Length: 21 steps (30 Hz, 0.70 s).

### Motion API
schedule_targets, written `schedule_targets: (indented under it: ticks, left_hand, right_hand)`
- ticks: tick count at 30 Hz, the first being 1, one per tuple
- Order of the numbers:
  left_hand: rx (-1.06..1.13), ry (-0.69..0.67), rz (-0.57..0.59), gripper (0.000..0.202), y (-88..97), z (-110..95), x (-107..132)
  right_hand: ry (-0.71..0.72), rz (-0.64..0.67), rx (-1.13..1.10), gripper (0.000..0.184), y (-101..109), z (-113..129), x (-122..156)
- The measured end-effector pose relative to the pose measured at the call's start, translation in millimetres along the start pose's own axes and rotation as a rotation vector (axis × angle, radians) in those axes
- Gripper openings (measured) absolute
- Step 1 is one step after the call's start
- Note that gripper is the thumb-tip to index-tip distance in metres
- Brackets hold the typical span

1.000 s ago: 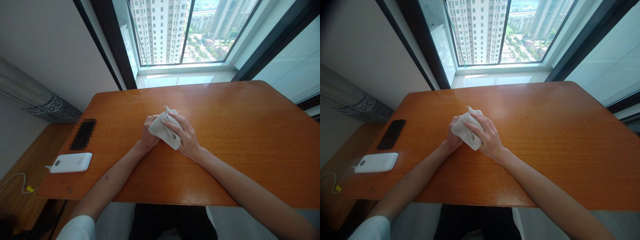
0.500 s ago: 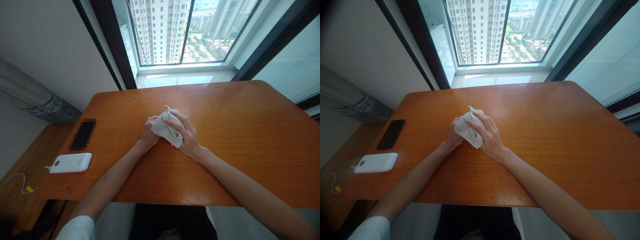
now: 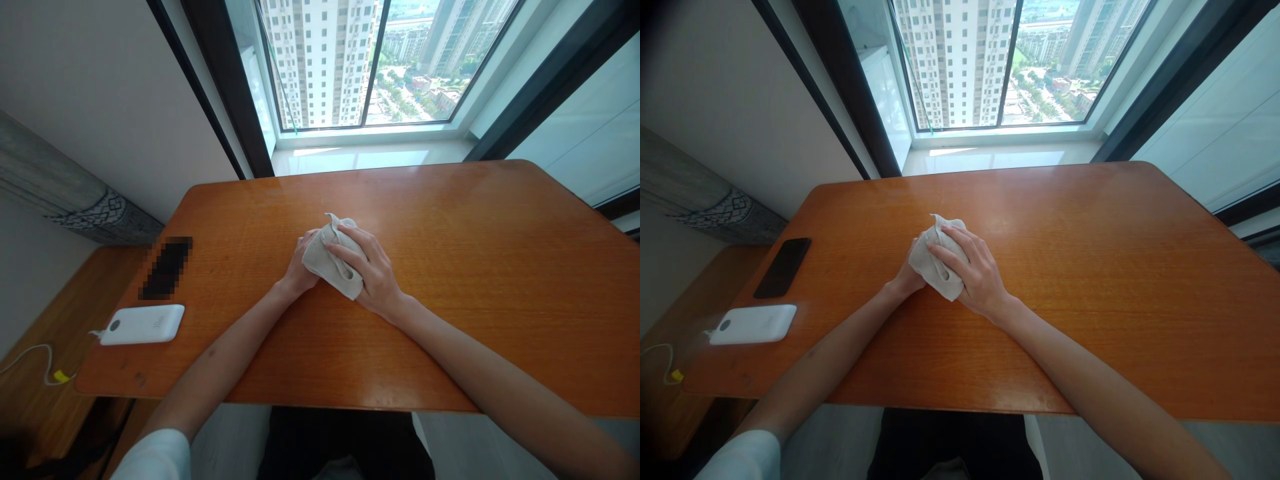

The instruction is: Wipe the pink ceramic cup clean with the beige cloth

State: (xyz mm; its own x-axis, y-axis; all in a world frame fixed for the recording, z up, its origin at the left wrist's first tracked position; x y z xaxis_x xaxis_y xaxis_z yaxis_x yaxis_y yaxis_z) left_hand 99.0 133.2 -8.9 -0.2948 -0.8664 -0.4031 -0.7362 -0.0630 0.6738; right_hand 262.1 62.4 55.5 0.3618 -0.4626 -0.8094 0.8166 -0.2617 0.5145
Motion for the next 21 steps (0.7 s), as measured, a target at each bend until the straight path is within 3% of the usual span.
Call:
schedule_targets:
  ticks: [4, 12, 21]
  left_hand:
    - [0.005, -0.009, -0.060, 0.036, 11.3, -11.7, 2.2]
    - [0.053, -0.183, -0.195, 0.022, 16.1, -12.1, 13.2]
    - [0.179, -0.043, -0.155, 0.023, 1.7, 5.0, 16.0]
  right_hand:
    - [0.011, 0.017, -0.008, 0.062, 0.5, 0.6, 1.2]
    - [0.012, -0.004, -0.004, 0.060, 0.9, 1.0, 1.3]
    - [-0.008, -0.014, 0.014, 0.059, 0.9, -0.2, 0.3]
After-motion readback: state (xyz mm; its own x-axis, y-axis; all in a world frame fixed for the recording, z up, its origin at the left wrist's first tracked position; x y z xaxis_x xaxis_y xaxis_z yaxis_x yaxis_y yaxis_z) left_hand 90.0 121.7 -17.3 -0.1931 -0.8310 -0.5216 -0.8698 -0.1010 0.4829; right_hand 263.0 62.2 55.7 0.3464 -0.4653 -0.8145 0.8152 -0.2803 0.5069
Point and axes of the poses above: each hand's wrist, its own x-axis away from the middle knuckle, its own y-axis out of the back of the hand, z = x × y, the point moved 6 cm from there along -x, towards the middle knuckle, and after that the axes turned 4 degrees about y, right-handed, at the moved point
